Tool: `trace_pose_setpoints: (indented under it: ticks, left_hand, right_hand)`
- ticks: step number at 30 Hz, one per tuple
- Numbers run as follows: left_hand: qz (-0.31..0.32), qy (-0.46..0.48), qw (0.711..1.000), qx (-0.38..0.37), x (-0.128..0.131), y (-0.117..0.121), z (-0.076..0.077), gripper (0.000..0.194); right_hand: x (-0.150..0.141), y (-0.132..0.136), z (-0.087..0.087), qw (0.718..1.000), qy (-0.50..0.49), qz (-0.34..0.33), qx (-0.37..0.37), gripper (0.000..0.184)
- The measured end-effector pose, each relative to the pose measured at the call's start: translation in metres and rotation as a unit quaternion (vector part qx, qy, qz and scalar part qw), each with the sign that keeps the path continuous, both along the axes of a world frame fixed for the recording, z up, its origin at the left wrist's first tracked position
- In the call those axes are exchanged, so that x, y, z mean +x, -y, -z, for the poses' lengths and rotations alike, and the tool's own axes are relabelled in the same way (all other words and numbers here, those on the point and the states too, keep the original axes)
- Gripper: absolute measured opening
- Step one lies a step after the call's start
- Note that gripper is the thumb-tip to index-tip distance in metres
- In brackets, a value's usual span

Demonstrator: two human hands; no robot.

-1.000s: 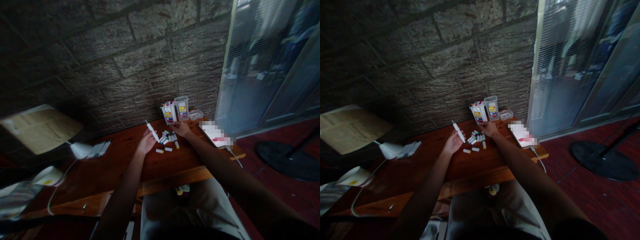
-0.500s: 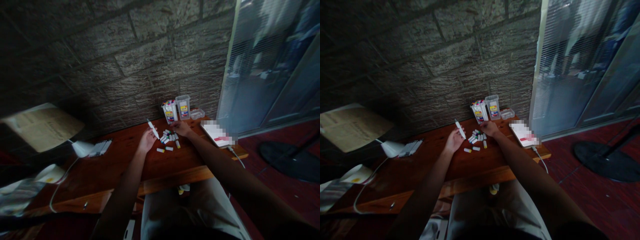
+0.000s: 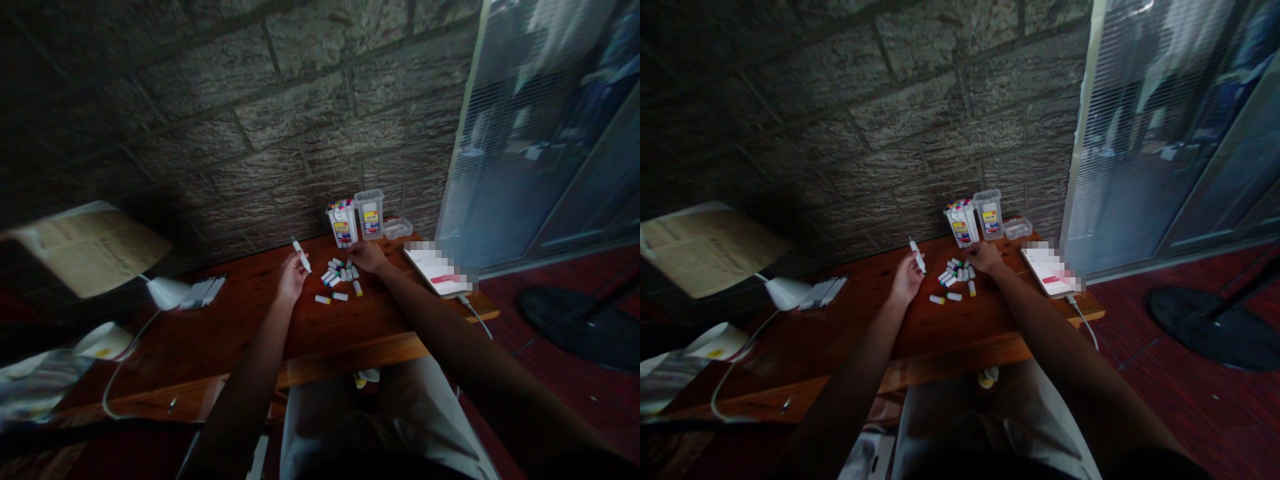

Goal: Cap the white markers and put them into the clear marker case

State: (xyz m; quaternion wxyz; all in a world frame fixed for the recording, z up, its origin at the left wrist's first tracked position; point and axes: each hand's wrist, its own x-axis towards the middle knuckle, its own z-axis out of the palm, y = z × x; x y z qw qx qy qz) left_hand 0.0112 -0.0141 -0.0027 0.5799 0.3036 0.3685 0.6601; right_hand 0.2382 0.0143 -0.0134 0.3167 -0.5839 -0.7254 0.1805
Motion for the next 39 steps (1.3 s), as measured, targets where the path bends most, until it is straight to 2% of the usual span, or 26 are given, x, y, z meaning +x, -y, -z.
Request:
trace_pose_setpoints:
  ticks: [6, 11, 15, 21, 30, 39]
  left_hand:
    - [-0.003, -0.012, 1.000, -0.011, 0.001, 0.002, -0.002, 0.028]
    - [-0.001, -0.019, 1.000, -0.017, 0.002, 0.002, -0.003, 0.030]
    - [-0.002, -0.017, 1.000, -0.013, 0.002, 0.003, -0.003, 0.030]
    - [-0.002, -0.023, 1.000, -0.019, 0.002, 0.003, -0.004, 0.030]
    - [-0.005, -0.033, 0.999, -0.018, 0.002, 0.004, -0.005, 0.028]
    - [-0.003, -0.016, 1.000, -0.013, 0.002, 0.003, -0.004, 0.025]
  right_hand:
    - [0.000, -0.008, 0.010, 0.999, -0.031, -0.034, 0.015, 0.015]
    - [0.000, -0.014, 0.020, 0.994, -0.082, -0.070, 0.009, 0.017]
    - [-0.003, -0.014, 0.018, 0.985, -0.143, -0.092, 0.015, 0.017]
    - [-0.005, -0.010, 0.009, 0.955, -0.268, -0.102, 0.078, 0.024]
    - [-0.004, -0.007, 0.009, 0.953, -0.247, -0.171, 0.038, 0.033]
    - [-0.006, -0.012, 0.019, 0.957, -0.233, -0.173, -0.010, 0.039]
